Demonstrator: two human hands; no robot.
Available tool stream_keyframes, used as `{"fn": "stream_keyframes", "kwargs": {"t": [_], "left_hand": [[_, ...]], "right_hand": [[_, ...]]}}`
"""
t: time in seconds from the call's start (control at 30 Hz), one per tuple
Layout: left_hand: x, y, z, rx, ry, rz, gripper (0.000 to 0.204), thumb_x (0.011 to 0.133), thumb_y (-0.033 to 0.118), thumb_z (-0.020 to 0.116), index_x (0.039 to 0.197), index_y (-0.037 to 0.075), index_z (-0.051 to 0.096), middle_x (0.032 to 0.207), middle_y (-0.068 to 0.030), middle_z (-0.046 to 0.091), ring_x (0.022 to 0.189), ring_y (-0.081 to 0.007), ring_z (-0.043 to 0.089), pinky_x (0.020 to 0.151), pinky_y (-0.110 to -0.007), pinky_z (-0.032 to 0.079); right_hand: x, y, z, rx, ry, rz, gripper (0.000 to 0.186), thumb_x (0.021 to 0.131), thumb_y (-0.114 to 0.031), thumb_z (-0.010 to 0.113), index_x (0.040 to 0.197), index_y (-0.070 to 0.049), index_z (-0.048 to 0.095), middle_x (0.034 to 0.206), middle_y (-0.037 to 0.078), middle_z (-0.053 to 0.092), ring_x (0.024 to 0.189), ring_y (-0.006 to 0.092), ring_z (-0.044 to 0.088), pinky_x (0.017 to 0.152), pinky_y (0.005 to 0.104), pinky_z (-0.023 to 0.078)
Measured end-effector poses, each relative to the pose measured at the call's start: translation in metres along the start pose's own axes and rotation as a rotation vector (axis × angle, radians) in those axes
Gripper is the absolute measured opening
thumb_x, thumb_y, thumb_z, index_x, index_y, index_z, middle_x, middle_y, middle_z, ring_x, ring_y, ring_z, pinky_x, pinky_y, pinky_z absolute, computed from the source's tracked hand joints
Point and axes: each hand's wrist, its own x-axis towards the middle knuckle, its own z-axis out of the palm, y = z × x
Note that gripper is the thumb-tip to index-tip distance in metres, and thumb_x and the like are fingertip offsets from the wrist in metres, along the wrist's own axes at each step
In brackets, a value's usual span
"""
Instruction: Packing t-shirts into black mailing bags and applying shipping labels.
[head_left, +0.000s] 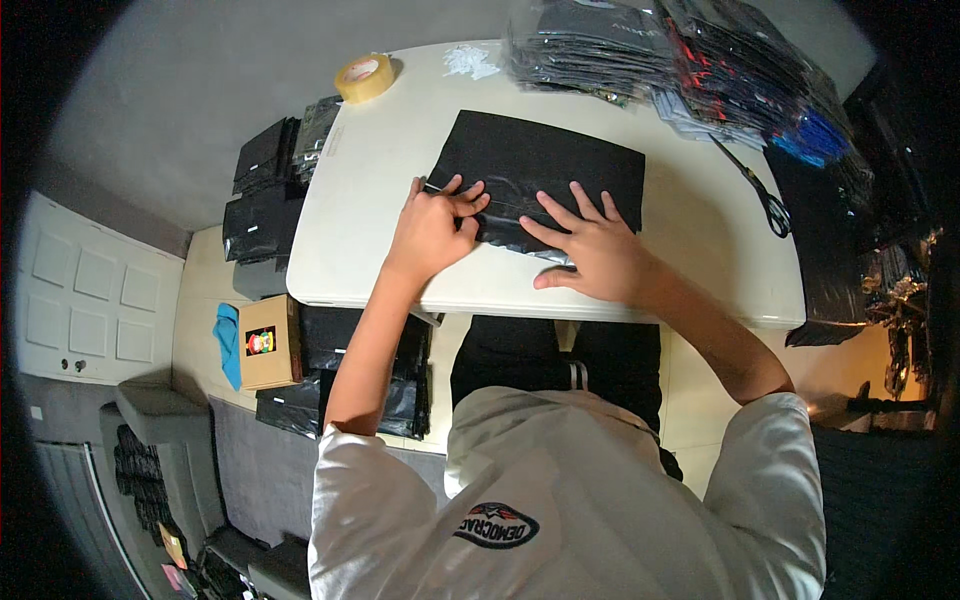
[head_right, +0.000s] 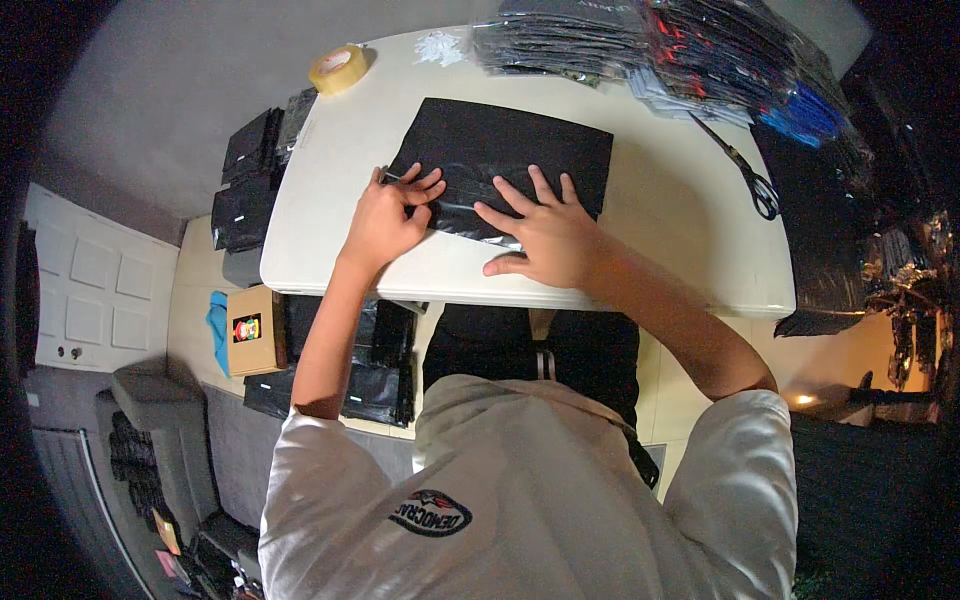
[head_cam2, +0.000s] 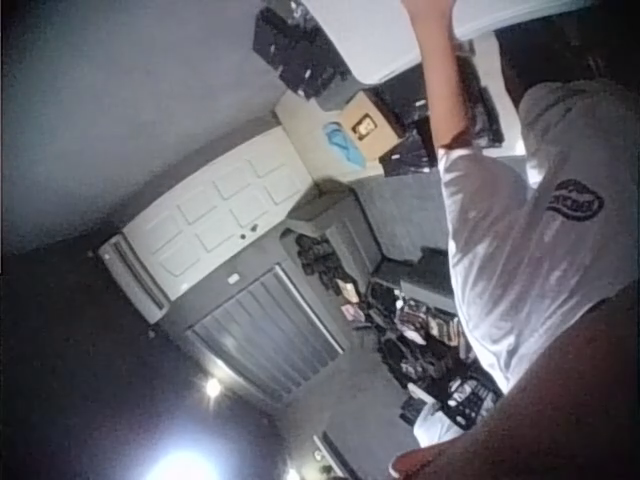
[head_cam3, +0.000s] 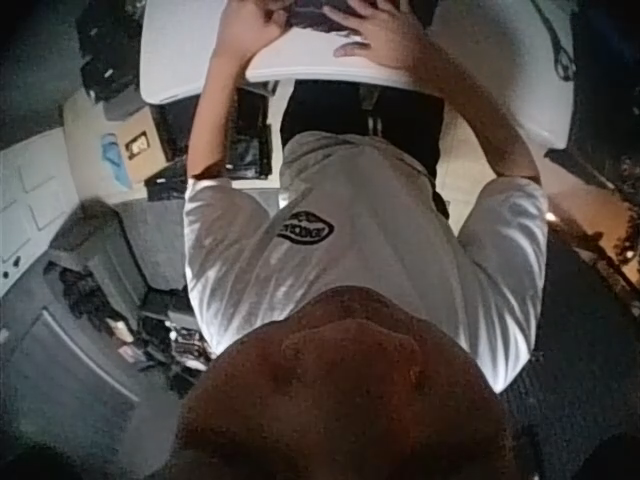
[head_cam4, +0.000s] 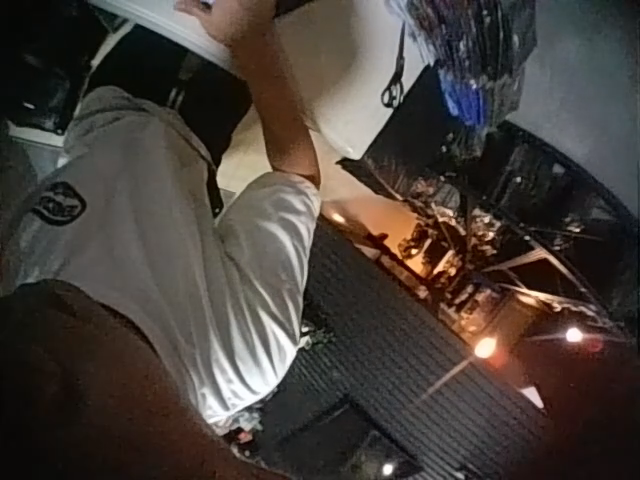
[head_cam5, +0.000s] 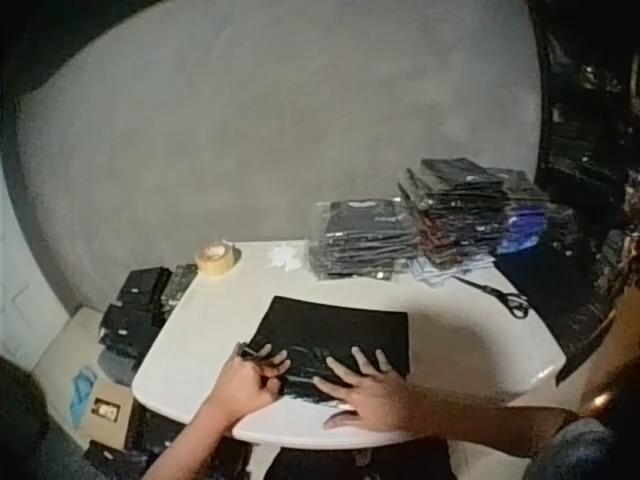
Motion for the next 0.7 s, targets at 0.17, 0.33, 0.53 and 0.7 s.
{"fn": "stream_keyframes", "kwargs": {"t": [0.17,0.33,0.53,0.7], "left_hand": [[0.003,-0.006,-0.005,-0.026,-0.062,0.003,0.043,0.081,0.011,0.059,0.118,0.015,0.080,0.133,-0.0054,0.071,0.137,-0.0306,0.058,0.122,-0.067,0.024],[-0.007,-0.017,-0.015,-0.168,0.136,-0.008,0.043,0.080,0.007,0.061,0.119,0.011,0.079,0.128,-0.0129,0.073,0.122,-0.0323,0.068,0.110,-0.054,0.045],[-0.005,-0.030,-0.016,-0.135,0.358,-0.282,0.026,0.089,0.012,0.065,0.109,0.002,0.079,0.102,-0.0261,0.074,0.084,-0.0362,0.074,0.078,-0.042,0.058],[0.008,-0.018,-0.006,0.068,0.395,-0.259,0.024,0.091,0.019,0.073,0.104,0.001,0.079,0.096,-0.0231,0.073,0.085,-0.0401,0.071,0.080,-0.047,0.057]], "right_hand": [[0.004,0.001,-0.011,0.031,-0.050,0.051,0.092,0.090,-0.083,0.048,0.156,-0.019,0.049,0.169,0.020,0.029,0.152,0.0566,0.022,0.117,0.0783,0.015],[-0.006,0.028,-0.024,0.524,0.114,0.104,0.064,0.103,-0.056,0.055,0.155,-0.019,0.050,0.162,0.019,0.043,0.153,0.0475,0.030,0.125,0.0594,0.026],[0.002,0.098,-0.026,0.177,0.355,0.472,0.038,0.098,-0.039,0.068,0.116,-0.007,0.077,0.112,0.022,0.075,0.107,0.0399,0.069,0.095,0.0465,0.053],[0.063,0.148,0.001,0.193,0.534,0.142,0.034,0.096,-0.034,0.071,0.110,-0.004,0.077,0.109,0.023,0.075,0.102,0.0390,0.071,0.093,0.0464,0.054]]}}
